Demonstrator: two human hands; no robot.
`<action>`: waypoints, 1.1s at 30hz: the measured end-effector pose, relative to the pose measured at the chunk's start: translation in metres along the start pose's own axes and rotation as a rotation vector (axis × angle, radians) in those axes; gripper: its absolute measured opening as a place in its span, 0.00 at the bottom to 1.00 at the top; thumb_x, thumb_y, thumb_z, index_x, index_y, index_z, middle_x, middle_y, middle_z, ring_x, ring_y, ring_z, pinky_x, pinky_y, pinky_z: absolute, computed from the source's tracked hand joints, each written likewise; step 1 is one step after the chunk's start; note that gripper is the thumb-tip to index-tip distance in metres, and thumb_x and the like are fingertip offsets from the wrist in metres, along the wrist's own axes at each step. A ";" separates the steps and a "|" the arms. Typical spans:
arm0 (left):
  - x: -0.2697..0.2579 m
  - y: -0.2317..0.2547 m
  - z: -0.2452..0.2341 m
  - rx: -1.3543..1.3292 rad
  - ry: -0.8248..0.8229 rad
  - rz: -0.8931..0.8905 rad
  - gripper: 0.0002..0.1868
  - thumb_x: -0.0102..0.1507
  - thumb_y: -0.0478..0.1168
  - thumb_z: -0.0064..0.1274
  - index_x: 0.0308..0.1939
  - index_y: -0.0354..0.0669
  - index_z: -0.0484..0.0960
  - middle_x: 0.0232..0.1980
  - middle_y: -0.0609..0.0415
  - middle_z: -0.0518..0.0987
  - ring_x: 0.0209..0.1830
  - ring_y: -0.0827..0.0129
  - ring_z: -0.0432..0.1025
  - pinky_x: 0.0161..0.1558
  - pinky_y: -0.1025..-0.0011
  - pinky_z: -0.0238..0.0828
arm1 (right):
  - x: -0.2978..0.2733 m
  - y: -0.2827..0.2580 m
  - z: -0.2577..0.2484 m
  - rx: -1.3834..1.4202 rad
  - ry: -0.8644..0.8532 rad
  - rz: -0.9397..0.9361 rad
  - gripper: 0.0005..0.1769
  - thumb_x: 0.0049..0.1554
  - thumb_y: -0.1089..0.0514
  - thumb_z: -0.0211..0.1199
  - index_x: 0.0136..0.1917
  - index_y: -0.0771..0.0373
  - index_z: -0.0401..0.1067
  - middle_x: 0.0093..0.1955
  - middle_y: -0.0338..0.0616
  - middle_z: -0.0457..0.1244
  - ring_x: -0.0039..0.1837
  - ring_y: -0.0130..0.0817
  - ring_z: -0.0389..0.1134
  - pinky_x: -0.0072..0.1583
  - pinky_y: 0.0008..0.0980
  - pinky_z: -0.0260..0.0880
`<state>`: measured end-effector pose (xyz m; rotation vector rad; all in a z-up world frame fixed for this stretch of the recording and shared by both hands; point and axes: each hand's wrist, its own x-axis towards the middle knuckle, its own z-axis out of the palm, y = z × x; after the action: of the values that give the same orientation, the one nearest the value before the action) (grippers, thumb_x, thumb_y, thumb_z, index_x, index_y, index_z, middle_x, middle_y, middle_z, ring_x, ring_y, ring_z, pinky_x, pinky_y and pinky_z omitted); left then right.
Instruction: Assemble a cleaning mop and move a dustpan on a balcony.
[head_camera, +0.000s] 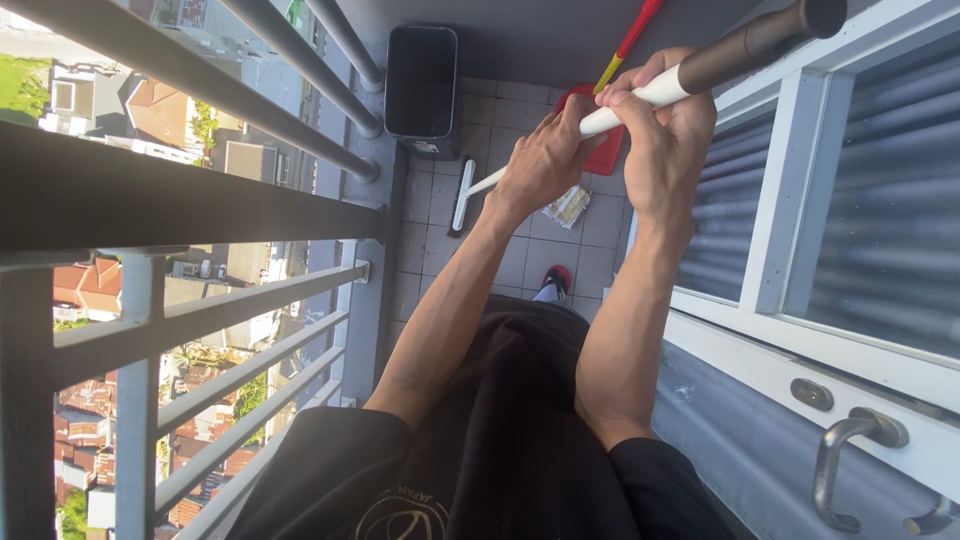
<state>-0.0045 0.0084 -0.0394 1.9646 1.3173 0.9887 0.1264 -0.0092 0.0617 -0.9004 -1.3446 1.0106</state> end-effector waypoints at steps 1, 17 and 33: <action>0.000 0.000 0.002 0.002 0.002 -0.005 0.17 0.69 0.45 0.53 0.52 0.41 0.64 0.36 0.48 0.83 0.46 0.51 0.79 0.36 0.49 0.76 | -0.001 -0.001 -0.001 0.003 -0.003 0.003 0.11 0.65 0.72 0.59 0.56 0.64 0.61 0.49 0.49 0.64 0.53 0.38 0.72 0.65 0.41 0.75; 0.020 0.026 0.054 -0.043 0.019 0.062 0.17 0.69 0.41 0.54 0.54 0.41 0.62 0.36 0.50 0.83 0.44 0.54 0.80 0.35 0.51 0.76 | -0.005 -0.011 -0.060 -0.075 0.001 -0.003 0.11 0.68 0.71 0.59 0.58 0.64 0.60 0.51 0.48 0.63 0.59 0.38 0.72 0.69 0.42 0.75; 0.037 0.037 0.091 -0.037 -0.124 0.006 0.18 0.71 0.47 0.52 0.51 0.41 0.61 0.38 0.42 0.82 0.45 0.50 0.80 0.39 0.49 0.77 | -0.009 -0.020 -0.097 -0.146 0.009 -0.019 0.11 0.68 0.72 0.59 0.59 0.65 0.60 0.53 0.48 0.63 0.57 0.35 0.71 0.69 0.39 0.74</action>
<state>0.0981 0.0250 -0.0518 1.9701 1.2176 0.8735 0.2250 -0.0197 0.0733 -0.9979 -1.4303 0.9018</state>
